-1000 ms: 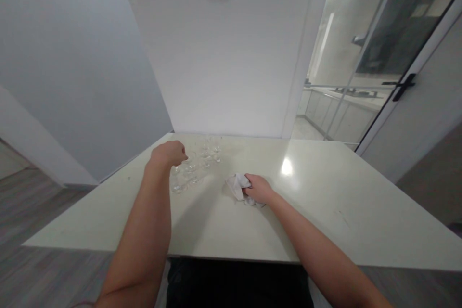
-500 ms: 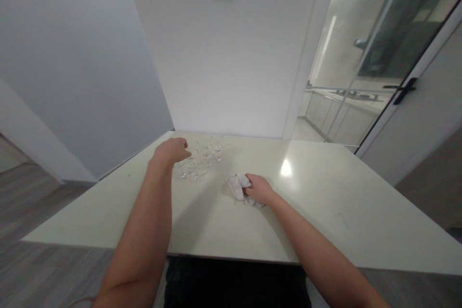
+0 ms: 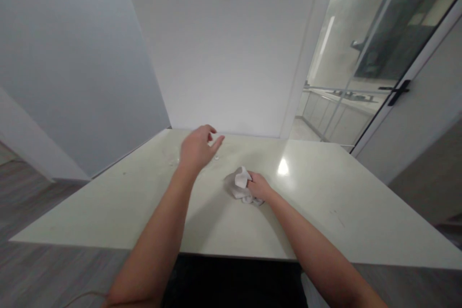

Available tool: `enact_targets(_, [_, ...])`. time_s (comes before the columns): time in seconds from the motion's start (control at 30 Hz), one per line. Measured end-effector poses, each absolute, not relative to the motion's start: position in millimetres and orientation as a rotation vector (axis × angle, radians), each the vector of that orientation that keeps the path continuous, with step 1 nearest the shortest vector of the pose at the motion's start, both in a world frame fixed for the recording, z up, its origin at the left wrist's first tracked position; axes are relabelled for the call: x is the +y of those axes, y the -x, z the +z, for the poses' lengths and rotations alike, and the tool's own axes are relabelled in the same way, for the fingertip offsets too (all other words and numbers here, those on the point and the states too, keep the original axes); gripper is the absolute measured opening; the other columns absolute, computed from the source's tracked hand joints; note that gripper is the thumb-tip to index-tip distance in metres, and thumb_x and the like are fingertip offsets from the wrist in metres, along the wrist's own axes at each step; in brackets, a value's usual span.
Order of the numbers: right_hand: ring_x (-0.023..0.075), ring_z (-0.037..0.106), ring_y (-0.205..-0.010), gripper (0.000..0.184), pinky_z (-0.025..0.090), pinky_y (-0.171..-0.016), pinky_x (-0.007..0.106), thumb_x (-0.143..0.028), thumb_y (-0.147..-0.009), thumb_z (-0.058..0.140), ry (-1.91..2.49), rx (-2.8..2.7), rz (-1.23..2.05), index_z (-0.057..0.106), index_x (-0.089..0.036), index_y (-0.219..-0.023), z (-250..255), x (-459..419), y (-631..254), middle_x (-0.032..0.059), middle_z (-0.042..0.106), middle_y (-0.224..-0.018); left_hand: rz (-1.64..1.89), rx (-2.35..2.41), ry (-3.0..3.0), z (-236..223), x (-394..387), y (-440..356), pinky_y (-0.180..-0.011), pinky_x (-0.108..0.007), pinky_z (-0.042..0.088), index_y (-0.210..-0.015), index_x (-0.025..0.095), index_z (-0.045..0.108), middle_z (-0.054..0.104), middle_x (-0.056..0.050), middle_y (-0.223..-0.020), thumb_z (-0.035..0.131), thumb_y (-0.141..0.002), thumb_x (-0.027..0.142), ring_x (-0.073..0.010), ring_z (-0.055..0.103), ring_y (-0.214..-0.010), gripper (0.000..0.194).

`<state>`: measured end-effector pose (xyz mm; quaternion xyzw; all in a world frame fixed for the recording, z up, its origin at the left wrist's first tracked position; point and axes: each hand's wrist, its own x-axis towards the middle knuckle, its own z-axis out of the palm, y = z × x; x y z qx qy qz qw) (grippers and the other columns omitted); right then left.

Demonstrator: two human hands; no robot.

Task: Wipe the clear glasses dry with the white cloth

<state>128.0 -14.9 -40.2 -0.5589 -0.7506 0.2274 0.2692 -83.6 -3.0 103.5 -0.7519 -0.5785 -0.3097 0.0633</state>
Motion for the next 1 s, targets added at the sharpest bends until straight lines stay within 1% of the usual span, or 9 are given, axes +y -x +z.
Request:
enact_targets(0.07, [0.0169, 0.063, -0.09, 0.024, 0.048, -0.074, 0.025, -0.026, -0.09, 0.041, 1.487, -1.913, 0.697, 0.062, -0.02, -0.101, -44, -12, -130, 0.0037, 0.069, -0.099, -1.048, -1.525, 2.534, 75, -7, 46, -0.084, -0.031, 0.043, -0.109, 0.019, 0.054, 0.063, -0.009, -0.102, 0.038, -0.089, 0.055, -0.0206, 0.057, -0.095, 0.044])
enact_targets(0.13, [0.0174, 0.062, -0.099, 0.028, 0.049, -0.08, 0.026, -0.016, -0.088, 0.039, 1.449, -1.839, 0.705, 0.062, -0.018, -0.104, -46, -10, -131, 0.005, 0.069, -0.103, -1.015, -1.341, 2.759, 40, -7, 15, -0.089, -0.032, 0.042, -0.103, 0.02, 0.056, 0.062, -0.009, -0.104, 0.041, -0.089, 0.054, -0.0211, 0.056, -0.099, 0.04])
enact_targets(0.17, [0.0171, 0.062, -0.102, 0.031, 0.049, -0.083, 0.026, -0.011, -0.085, 0.039, 1.429, -1.825, 0.703, 0.062, -0.017, -0.104, -47, -9, -132, 0.0054, 0.069, -0.105, -0.964, -1.296, 2.851, 24, -6, 5, -0.089, -0.033, 0.042, -0.099, 0.02, 0.056, 0.062, -0.01, -0.103, 0.038, -0.091, 0.051, -0.0211, 0.056, -0.098, 0.037])
enact_targets(0.23, [0.0163, 0.062, -0.101, 0.035, 0.049, -0.085, 0.025, -0.005, -0.079, 0.039, 1.414, -1.825, 0.718, 0.063, -0.016, -0.103, -48, -8, -134, 0.0061, 0.069, -0.104, -0.925, -1.266, 3.029, -3, -2, -6, -0.087, -0.032, 0.043, -0.093, 0.02, 0.055, 0.062, -0.008, -0.098, 0.028, -0.095, 0.046, -0.0191, 0.055, -0.093, 0.037])
enact_targets(0.3, [0.0168, 0.063, -0.097, 0.034, 0.049, -0.084, 0.025, -0.004, -0.076, 0.041, 1.439, -1.849, 0.733, 0.064, -0.014, -0.099, -48, -8, -135, 0.007, 0.07, -0.101, -0.969, -1.286, 3.162, -19, 3, -7, -0.082, -0.031, 0.044, -0.09, 0.02, 0.052, 0.061, -0.006, -0.092, 0.025, -0.096, 0.046, -0.0176, 0.055, -0.087, 0.038])
enact_targets(0.4, [0.0193, 0.064, -0.093, 0.033, 0.05, -0.082, 0.027, -0.006, -0.071, 0.046, 1.463, -1.863, 0.704, 0.066, -0.013, -0.096, -49, -6, -135, 0.0083, 0.071, -0.094, -1.101, -1.288, 3.264, -28, 9, 0, -0.077, -0.03, 0.044, -0.088, 0.019, 0.05, 0.059, -0.003, -0.084, 0.026, -0.095, 0.048, -0.017, 0.053, -0.081, 0.039])
enact_targets(0.5, [0.0208, 0.065, -0.09, 0.033, 0.051, -0.079, 0.028, -0.006, -0.068, 0.048, 1.456, -1.855, 0.679, 0.067, -0.012, -0.095, -50, -6, -135, 0.0089, 0.071, -0.091, -1.199, -1.257, 3.282, -29, 11, 3, -0.075, -0.029, 0.042, -0.087, 0.018, 0.05, 0.058, -0.003, -0.082, 0.028, -0.094, 0.05, -0.0168, 0.052, -0.079, 0.039])
enact_targets(0.8, [0.0215, 0.066, -0.083, 0.029, 0.051, -0.074, 0.028, -0.007, -0.066, 0.049, 1.445, -1.832, 0.67, 0.068, -0.014, -0.087, -49, -8, -136, 0.0079, 0.071, -0.084, -1.2, -1.233, 3.288, -31, 12, 3, -0.075, -0.028, 0.04, -0.086, 0.019, 0.049, 0.057, -0.002, -0.083, 0.03, -0.094, 0.05, -0.0161, 0.051, -0.077, 0.037])
enact_targets(1.0, [0.0205, 0.065, -0.08, 0.024, 0.049, -0.07, 0.027, -0.009, -0.067, 0.052, 1.422, -1.843, 0.673, 0.067, -0.014, -0.084, -51, -6, -136, 0.0076, 0.071, -0.083, -1.301, -1.26, 3.257, -30, 11, 2, -0.073, -0.028, 0.04, -0.085, 0.018, 0.052, 0.058, -0.001, -0.081, 0.035, -0.093, 0.05, -0.0155, 0.052, -0.076, 0.037])
